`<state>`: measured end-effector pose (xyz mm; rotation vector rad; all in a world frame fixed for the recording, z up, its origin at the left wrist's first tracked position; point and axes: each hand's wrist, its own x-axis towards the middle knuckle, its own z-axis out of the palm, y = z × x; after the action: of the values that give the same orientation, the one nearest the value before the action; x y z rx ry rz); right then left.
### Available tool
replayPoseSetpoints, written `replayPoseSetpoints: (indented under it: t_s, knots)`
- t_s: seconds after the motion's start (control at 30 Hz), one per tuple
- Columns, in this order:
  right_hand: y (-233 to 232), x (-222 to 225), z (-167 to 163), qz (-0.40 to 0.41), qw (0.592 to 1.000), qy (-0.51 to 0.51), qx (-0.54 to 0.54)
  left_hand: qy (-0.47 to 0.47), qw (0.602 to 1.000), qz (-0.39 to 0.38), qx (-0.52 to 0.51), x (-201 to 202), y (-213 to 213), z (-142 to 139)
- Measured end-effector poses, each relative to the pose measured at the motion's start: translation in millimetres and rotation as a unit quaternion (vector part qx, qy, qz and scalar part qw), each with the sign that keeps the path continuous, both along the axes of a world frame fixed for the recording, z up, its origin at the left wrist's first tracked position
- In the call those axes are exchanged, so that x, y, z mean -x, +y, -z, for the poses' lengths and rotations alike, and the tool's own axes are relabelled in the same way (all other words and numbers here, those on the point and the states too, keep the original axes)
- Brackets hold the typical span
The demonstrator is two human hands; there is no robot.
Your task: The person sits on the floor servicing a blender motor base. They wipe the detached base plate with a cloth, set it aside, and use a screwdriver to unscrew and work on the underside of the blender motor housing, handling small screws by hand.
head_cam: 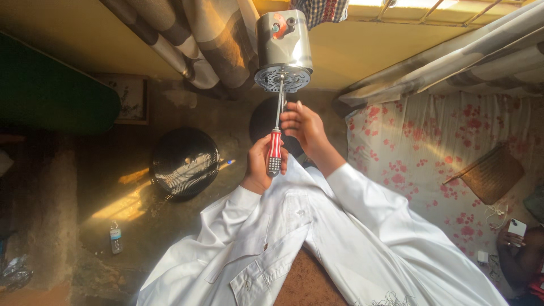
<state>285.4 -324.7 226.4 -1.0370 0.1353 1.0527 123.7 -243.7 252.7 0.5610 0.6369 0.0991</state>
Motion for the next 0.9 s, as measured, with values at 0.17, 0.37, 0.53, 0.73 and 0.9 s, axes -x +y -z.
replayPoseSetpoints:
  t_s: [0.17, 0.37, 0.53, 0.73, 0.9]
  knots:
    - [37, -2, 5, -0.033, 0.986, 0.066, -0.148, -0.077, 0.996, -0.002, 0.034, -5, -4, -20]
    - [51, 7, 22, 0.0, 0.988, -0.118, -0.099, 0.132, 0.931, -0.082, -0.331, -10, -8, -40]
    - [59, 5, 16, 0.022, 0.981, -0.19, -0.032, 0.17, 0.837, -0.114, -0.507, -11, -1, -52]
    - [73, 12, 2, 0.027, 0.98, -0.195, -0.017, 0.245, 0.774, -0.056, -0.581, -1, 10, -71]
    - [82, 15, -5, -0.009, 0.982, -0.187, -0.001, 0.253, 0.777, -0.071, -0.572, 7, 15, -84]
